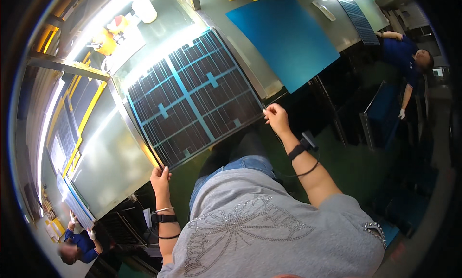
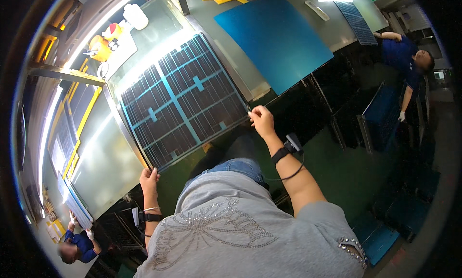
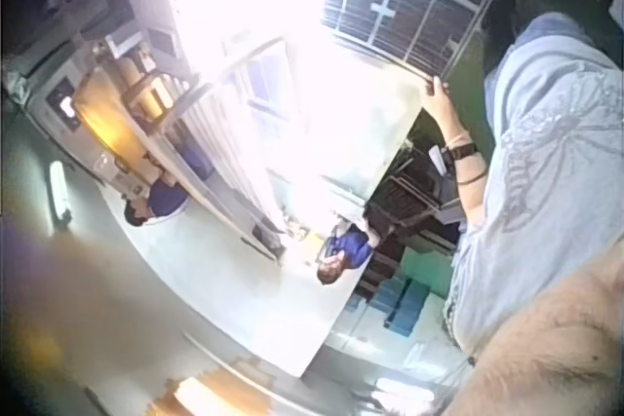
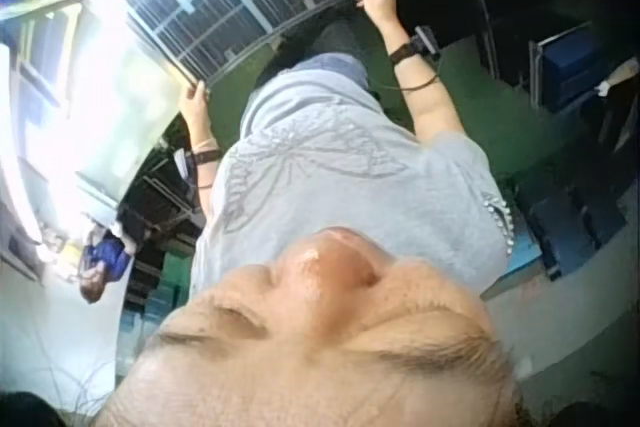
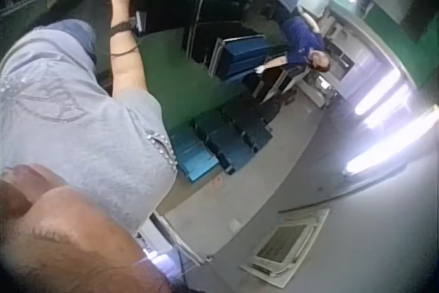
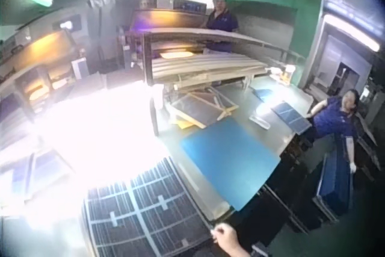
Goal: Assembling small electronic or mechanical components into a grid-like panel at an industrial workstation.
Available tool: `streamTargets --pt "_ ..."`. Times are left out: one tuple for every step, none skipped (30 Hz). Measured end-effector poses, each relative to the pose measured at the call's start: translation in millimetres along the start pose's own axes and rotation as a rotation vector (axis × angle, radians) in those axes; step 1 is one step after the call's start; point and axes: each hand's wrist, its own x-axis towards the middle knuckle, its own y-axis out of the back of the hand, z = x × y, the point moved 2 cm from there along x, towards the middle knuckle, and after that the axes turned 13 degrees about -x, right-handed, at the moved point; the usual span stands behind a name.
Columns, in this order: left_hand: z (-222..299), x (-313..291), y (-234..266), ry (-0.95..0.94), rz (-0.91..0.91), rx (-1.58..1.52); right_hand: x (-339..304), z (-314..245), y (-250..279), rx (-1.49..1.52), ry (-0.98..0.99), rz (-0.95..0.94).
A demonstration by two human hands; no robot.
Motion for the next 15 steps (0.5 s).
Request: streamTargets --pt "-1.1 2.1 -3.0 0.008 0.036 0.022 7.4 -1.8 1.7 -0.293 0.166 0.113" --pt "-6.3 4.8 -9.3 -0.016 0.046 0.020 13.2 2.7 1.4 -0.450 0.286 0.176" --pt "-8.0 5.1 -12.6 -0.014 0.039 0.001 17.0 4.8 -0.4 -0.418 0.374 0.197" --pt "-11.0 4.9 -15.2 -0.040 0.064 0.015 20.6 11.8 -2.7 -0.425 0.310 0.168" --pt "-13.2 3.6 -17.5 -0.053 0.067 0.009 22.2 15.8 -4.2 -0.353 0.293 0.151" --pt "-15.9 1.5 -18.4 -0.053 0.100 0.006 22.3 21.1 -5.8 -0.303 0.197 0.097" --pt "-18.1 -0.5 -19.8 -0.064 0.083 -0.013 22.3 25.1 -7.0 -0.251 0.079 0.032" --pt "-19.7 -2.6 -19.7 -0.065 0.095 -0.028 20.7 24.7 -6.7 -0.235 0.095 0.039" --pt "-21.7 -4.1 -19.4 -0.066 0.107 -0.043 19.2 24.2 -6.2 -0.220 0.085 0.035" --pt "-23.2 -4.9 -19.1 -0.069 0.113 -0.056 18.3 21.9 -5.0 -0.194 0.101 0.046" --pt "-24.8 -5.0 -18.6 -0.072 0.118 -0.069 17.3 20.2 -4.2 -0.204 0.076 0.031" --pt "-26.2 -4.6 -18.0 -0.065 0.132 -0.086 17.1 17.7 -3.8 -0.197 0.077 0.031" --pt "-26.9 -4.1 -17.8 -0.076 0.125 -0.077 16.8 15.1 -3.4 -0.183 0.080 0.023" --pt "-28.2 -3.3 -18.0 -0.073 0.124 -0.075 16.9 12.9 -3.1 -0.199 0.097 0.030" --pt "-28.9 -3.4 -17.8 -0.067 0.128 -0.077 16.7 10.9 -3.1 -0.206 0.115 0.029"
